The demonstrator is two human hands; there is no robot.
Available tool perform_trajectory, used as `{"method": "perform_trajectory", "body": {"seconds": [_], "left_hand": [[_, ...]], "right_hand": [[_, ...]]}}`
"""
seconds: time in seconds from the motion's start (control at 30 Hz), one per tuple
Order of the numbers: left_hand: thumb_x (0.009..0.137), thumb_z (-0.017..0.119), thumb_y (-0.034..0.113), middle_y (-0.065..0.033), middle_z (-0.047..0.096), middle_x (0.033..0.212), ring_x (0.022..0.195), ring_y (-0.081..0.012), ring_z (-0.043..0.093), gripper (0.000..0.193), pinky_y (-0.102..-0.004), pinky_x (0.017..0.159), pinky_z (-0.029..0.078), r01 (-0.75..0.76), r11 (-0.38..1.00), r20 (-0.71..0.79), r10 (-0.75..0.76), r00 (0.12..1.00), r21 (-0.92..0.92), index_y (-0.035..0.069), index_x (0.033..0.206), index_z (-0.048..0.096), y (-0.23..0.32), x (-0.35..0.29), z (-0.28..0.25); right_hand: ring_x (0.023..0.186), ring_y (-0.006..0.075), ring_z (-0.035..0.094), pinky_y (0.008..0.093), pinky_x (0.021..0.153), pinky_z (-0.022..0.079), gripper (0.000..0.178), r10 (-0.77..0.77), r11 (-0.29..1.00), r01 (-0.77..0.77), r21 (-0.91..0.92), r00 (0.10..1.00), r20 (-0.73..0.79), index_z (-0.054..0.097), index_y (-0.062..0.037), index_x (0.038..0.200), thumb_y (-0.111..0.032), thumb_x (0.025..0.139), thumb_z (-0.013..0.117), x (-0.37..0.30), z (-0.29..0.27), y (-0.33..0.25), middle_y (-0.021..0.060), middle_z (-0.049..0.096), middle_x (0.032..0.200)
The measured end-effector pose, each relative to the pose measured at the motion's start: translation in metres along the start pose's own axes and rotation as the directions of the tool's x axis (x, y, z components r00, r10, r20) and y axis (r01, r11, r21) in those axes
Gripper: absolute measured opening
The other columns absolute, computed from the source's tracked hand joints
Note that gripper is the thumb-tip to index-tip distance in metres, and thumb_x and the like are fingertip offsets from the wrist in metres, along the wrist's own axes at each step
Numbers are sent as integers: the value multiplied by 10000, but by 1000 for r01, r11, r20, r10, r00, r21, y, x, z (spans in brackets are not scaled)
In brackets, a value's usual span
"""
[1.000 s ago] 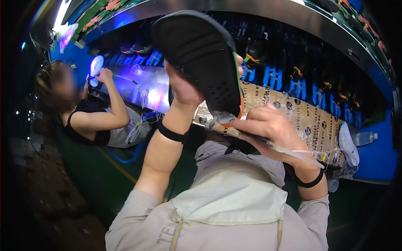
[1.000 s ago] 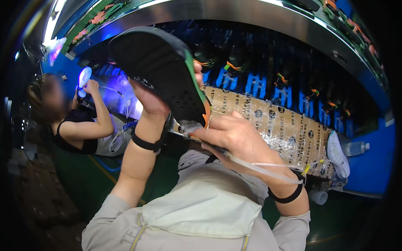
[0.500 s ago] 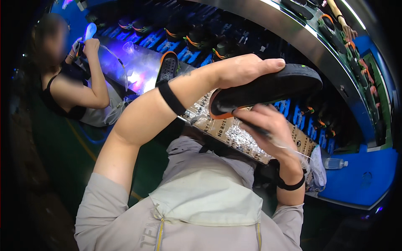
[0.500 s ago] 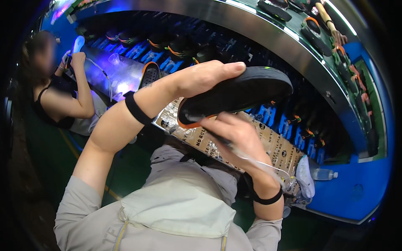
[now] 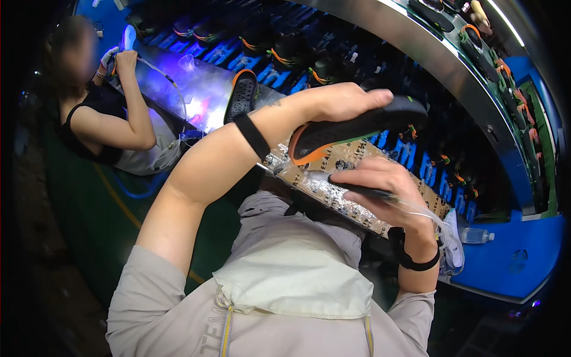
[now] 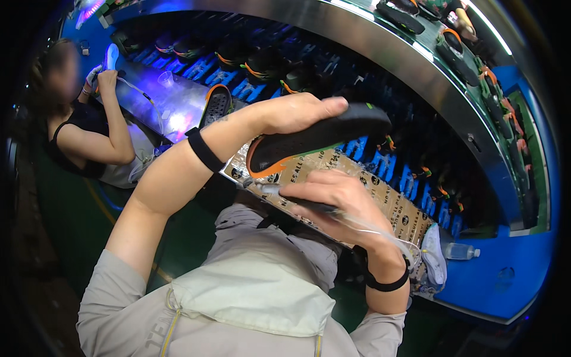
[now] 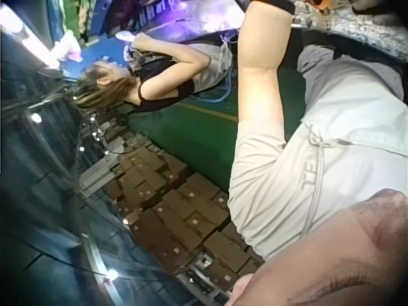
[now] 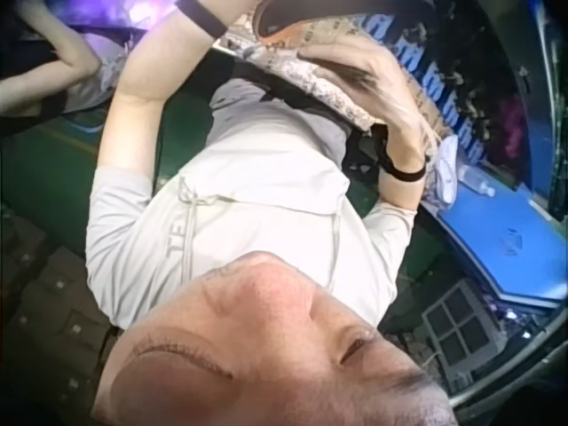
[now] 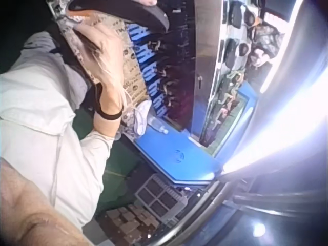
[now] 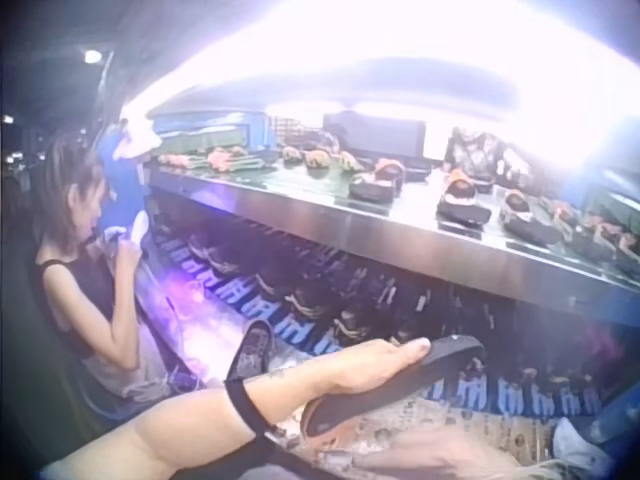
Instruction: The person applies a liquid substance to the underside of shoe soles using a specialized applicator tool. The person picks up soles from a rack, applies the substance to specific areas of the sole, and places the treated soles onto a moving conveyor belt.
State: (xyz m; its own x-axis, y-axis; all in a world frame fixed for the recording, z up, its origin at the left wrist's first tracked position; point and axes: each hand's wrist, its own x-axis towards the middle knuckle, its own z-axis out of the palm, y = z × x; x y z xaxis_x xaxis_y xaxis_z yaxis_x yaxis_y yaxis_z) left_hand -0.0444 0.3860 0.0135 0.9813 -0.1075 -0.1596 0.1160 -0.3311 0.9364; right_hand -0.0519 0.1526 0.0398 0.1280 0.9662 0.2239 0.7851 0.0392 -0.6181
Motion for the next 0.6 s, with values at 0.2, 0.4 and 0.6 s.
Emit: {"method": "perform_trajectory", "body": {"seconds": [0.2,0.4,0.6], "left_hand": [[1107,288,746,-154,669,1457,1343,-277,651,874,-457,1178,502,-304,349,-226,248,942,-886,46,1581,513,-96,-30,-8],[1042,235,854,-239,515,1635,1501,-318,525,1139,-427,1285,376,4,320,-60,-188,980,-947,-112,1626,393,-190,-124,25],[1143,276,596,-406,539,1516,1365,-536,604,852,-595,1181,488,212,199,188,-130,973,-957,-92,1642,348,-216,-139,83]], "right_hand": [[758,171,702,295,698,551,259,235,971,-192,144,882,-409,814,-26,1106,8,850,802,-29,15,22,81,762,908],[809,47,590,212,719,461,208,624,722,-170,671,578,-525,769,15,1158,-27,954,755,-70,58,72,6,740,987],[823,44,567,215,737,446,187,722,606,-172,777,530,-446,772,-3,1151,-46,971,743,-64,88,81,-15,712,976]]}}
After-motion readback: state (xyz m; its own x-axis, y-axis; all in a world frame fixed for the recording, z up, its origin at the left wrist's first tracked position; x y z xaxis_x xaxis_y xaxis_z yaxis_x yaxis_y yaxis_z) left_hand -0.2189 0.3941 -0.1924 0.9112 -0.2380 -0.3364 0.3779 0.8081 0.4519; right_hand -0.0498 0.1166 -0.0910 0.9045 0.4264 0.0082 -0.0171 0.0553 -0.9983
